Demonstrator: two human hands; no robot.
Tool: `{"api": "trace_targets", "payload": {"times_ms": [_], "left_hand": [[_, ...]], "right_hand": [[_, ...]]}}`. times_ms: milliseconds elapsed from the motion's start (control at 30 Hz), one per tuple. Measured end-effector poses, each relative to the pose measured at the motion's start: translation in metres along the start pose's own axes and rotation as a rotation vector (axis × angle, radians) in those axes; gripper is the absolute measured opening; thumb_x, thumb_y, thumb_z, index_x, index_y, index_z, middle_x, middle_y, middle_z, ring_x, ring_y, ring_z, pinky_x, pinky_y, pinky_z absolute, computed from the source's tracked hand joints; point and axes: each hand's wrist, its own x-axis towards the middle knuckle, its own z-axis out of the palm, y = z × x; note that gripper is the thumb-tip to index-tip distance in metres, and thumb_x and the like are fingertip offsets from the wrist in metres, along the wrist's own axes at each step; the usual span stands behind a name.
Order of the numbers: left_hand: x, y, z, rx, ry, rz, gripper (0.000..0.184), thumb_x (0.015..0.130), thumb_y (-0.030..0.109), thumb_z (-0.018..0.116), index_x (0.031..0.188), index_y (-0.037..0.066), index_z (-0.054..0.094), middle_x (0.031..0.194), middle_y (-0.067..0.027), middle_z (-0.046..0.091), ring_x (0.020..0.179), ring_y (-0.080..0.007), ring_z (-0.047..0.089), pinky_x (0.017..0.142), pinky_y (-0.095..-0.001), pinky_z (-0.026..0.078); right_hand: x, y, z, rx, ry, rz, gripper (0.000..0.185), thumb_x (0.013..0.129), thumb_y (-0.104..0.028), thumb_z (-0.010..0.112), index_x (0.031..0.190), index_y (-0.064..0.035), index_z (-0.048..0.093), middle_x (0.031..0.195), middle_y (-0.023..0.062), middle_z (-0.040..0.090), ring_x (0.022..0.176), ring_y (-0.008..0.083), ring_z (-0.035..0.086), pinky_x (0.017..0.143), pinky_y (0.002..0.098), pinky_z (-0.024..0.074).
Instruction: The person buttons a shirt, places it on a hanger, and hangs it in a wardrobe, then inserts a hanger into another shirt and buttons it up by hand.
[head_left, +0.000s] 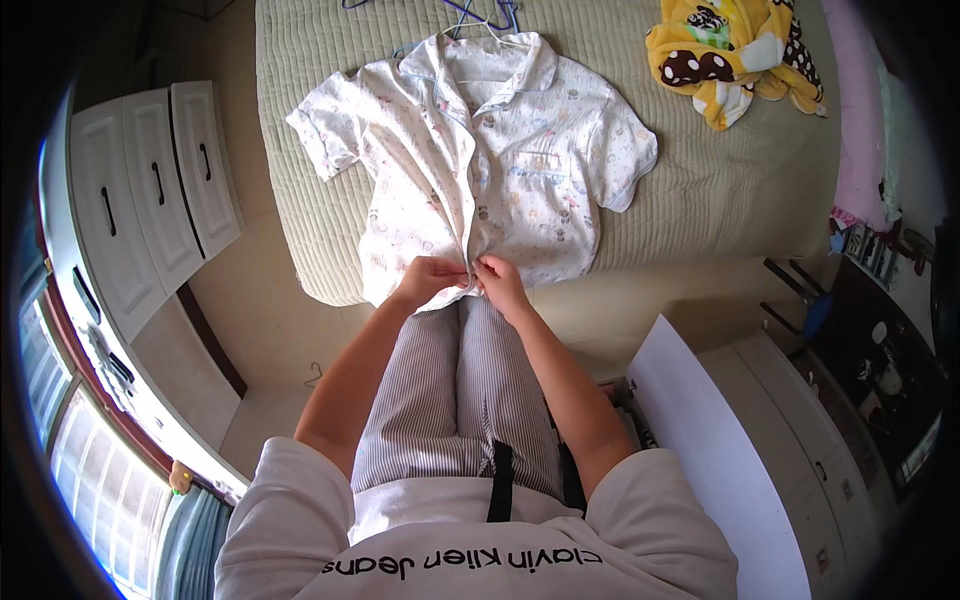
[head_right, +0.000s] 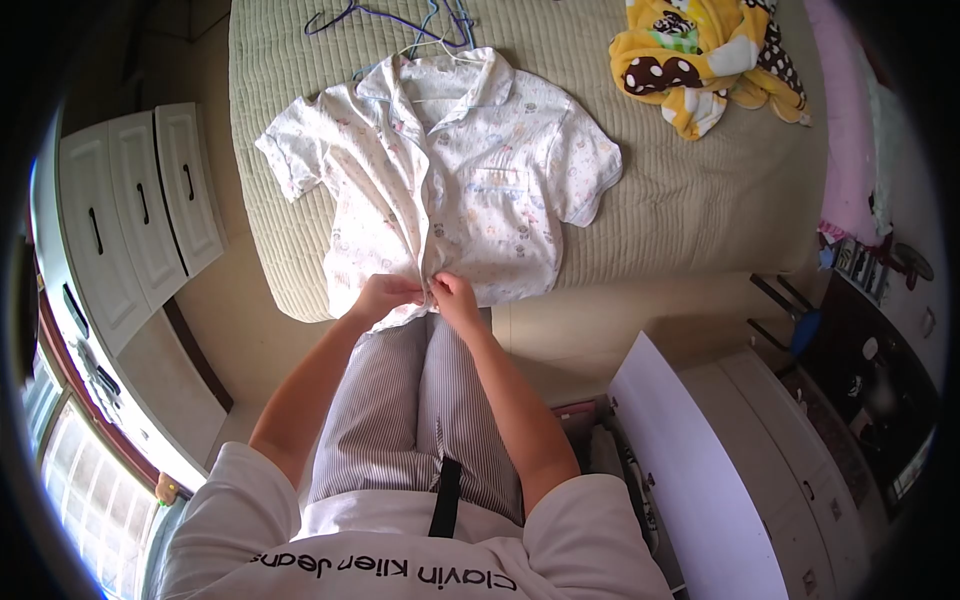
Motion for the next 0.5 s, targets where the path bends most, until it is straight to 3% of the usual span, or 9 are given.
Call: {"api": "trace_targets", "payload": {"times_ms": [33, 333, 500], "left_hand": [[0.001, -0.002, 0.002, 0.006, 0.024, 0.015, 0.022, 0.082, 0.006, 0.068, 0.099, -0.007, 0.066, 0.088, -0.0109, 0.069, 0.08, -0.0143, 0.065, 0.072, -0.0254, 0.049], [0.004, -0.001, 0.002, 0.134, 0.089, 0.011, 0.015, 0.079, 0.007, 0.072, 0.083, -0.006, 0.065, 0.076, -0.0087, 0.068, 0.069, -0.0124, 0.063, 0.065, -0.0247, 0.05], [0.009, -0.011, 0.003, 0.398, 0.21, 0.089, 0.016, 0.076, 0.01, 0.074, 0.082, -0.003, 0.066, 0.073, -0.007, 0.067, 0.067, -0.0118, 0.063, 0.064, -0.0256, 0.05]], "right_hand": [[-0.001, -0.001, 0.0, 0.025, -0.025, 0.025, 0.018, 0.094, -0.013, 0.052, 0.081, -0.0016, 0.057, 0.061, -0.0012, 0.051, 0.051, 0.0067, 0.044, 0.048, 0.0228, 0.036], [-0.005, -0.019, -0.001, 0.316, -0.154, 0.308, 0.026, 0.095, -0.027, 0.051, 0.08, -0.0057, 0.055, 0.06, 0.0001, 0.054, 0.051, 0.0071, 0.05, 0.044, 0.0209, 0.0384], [0.001, -0.012, 0.015, -0.032, -0.054, 0.052, 0.032, 0.093, -0.028, 0.053, 0.074, -0.0021, 0.055, 0.056, 0.0053, 0.057, 0.044, 0.0138, 0.054, 0.041, 0.0284, 0.0419]]}}
